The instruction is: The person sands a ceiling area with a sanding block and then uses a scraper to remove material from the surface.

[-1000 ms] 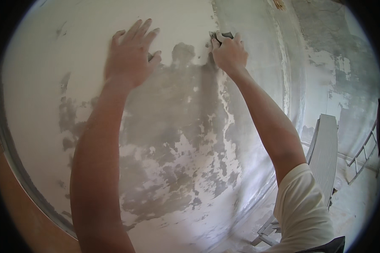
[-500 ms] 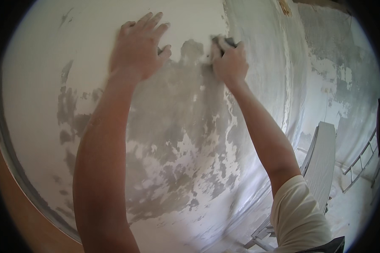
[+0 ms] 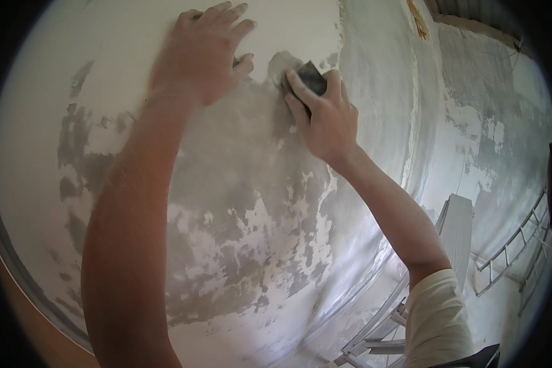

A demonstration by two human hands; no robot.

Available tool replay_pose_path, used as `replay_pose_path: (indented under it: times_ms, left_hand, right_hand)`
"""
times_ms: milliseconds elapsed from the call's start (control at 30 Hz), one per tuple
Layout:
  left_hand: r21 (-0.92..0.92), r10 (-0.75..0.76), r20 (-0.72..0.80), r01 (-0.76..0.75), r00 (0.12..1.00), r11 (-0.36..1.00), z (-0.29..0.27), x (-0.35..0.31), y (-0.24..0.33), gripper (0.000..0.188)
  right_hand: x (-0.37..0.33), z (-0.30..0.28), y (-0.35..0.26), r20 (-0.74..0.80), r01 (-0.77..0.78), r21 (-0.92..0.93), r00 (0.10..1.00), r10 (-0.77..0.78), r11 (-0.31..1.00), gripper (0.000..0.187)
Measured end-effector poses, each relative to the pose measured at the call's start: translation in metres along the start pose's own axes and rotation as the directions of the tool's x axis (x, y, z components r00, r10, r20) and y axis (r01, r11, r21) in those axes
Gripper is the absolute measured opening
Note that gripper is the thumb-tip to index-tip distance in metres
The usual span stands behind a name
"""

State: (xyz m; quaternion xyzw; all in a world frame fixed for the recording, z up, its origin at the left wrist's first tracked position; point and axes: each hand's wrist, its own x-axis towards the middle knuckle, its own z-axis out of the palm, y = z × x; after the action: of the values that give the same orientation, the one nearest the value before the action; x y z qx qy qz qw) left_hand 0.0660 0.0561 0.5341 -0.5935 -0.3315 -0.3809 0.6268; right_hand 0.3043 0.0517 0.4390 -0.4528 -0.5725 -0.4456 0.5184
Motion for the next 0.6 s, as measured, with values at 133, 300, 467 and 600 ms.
replay_pose_path:
  times_ms: [133,300,467,600]
  left_hand:
    - [-0.035,0.011,-0.059,-0.013,0.998,0.999,-0.001,0.006,0.012,0.051]
    - [-0.073,0.003,-0.073,-0.008,0.997,0.997,0.007,-0.002,0.009,0.049]
    - [-0.078,0.005,-0.073,-0.011,0.997,0.997,0.006,-0.001,0.002,0.049]
    - [-0.083,0.016,-0.07,-0.022,0.997,0.996,0.004,0.007,0.015,0.048]
  right_hand:
    - [0.026,-0.003,0.052,-0.052,-0.149,-0.094,0.988,0.144,0.984,0.04]
    - [0.06,-0.009,0.036,0.063,-0.451,-0.117,0.886,0.46,0.885,0.041]
    - [0.017,0.003,-0.009,-0.051,-0.135,-0.066,0.99,0.132,0.989,0.037]
    - [0.062,-0.02,0.073,0.149,-0.372,-0.044,0.915,0.374,0.927,0.036]
